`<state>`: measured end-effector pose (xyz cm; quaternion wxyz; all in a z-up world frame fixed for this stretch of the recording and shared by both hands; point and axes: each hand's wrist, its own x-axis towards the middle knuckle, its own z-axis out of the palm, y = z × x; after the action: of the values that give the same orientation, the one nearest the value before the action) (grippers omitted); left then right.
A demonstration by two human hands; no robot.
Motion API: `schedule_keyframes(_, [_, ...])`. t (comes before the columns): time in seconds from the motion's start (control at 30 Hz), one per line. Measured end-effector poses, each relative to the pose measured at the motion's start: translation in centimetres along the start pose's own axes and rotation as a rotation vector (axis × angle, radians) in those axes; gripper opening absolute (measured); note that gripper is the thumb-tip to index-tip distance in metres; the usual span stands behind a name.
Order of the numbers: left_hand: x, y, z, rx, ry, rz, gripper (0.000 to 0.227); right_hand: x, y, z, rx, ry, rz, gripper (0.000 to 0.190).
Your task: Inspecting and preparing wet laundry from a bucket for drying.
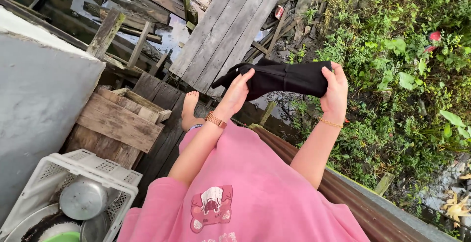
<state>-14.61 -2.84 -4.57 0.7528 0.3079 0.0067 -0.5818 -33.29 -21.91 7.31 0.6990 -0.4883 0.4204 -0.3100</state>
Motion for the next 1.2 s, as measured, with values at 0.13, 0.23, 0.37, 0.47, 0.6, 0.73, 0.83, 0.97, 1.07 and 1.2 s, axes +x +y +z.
schedule_keyframes(0.13, [-0.5, 0.6, 0.7, 0.059, 0.007, 0.043, 0.017, -0.6, -0.8, 0.4, -0.014, 0.031, 0.0, 0.022])
schedule_keyframes(0.23, [0.0, -0.4, -0.4, 0.128, -0.055, 0.112, 0.016, 0.0, 0.8, -1.5, -0.078, 0.036, -0.047, 0.023])
schedule_keyframes(0.37, [-0.7, 0.6, 1.0, 0.183, -0.092, 0.129, 0.017, 0.1, 1.8, -2.1, -0.211, 0.068, -0.071, 0.023])
schedule_keyframes(0.47, [-0.6, 1.0, 0.9, 0.191, -0.093, 0.129, 0.02, -0.1, 1.9, -1.6, -0.287, 0.046, -0.09, 0.024])
schedule_keyframes(0.6, [-1.1, 3.0, 1.5, 0.093, -0.101, 0.125, 0.021, 0.0, 2.6, -1.8, -0.426, 0.042, -0.086, 0.027])
schedule_keyframes(0.73, [-1.2, 3.7, 1.5, 0.02, -0.067, 0.106, 0.023, 0.2, 3.3, -1.3, -0.617, -0.009, -0.036, 0.027])
schedule_keyframes(0.83, [0.1, 1.5, -0.9, 0.027, -0.047, 0.123, 0.021, 1.0, 4.7, -0.9, -0.759, -0.106, -0.014, 0.026])
schedule_keyframes(0.97, [-1.9, 3.1, 2.0, 0.233, -0.043, 0.189, 0.037, 0.3, 3.6, 2.2, -0.834, -0.351, 0.089, 0.04])
schedule_keyframes(1.07, [-2.0, 3.3, 2.6, 0.362, 0.032, 0.178, 0.04, -0.6, 1.9, 5.5, -0.773, -0.699, -0.07, 0.052])
schedule_keyframes(1.2, [-0.2, 1.6, 1.3, 0.326, 0.038, 0.209, 0.044, -0.2, 2.8, 7.7, -0.711, -0.758, 0.017, 0.048])
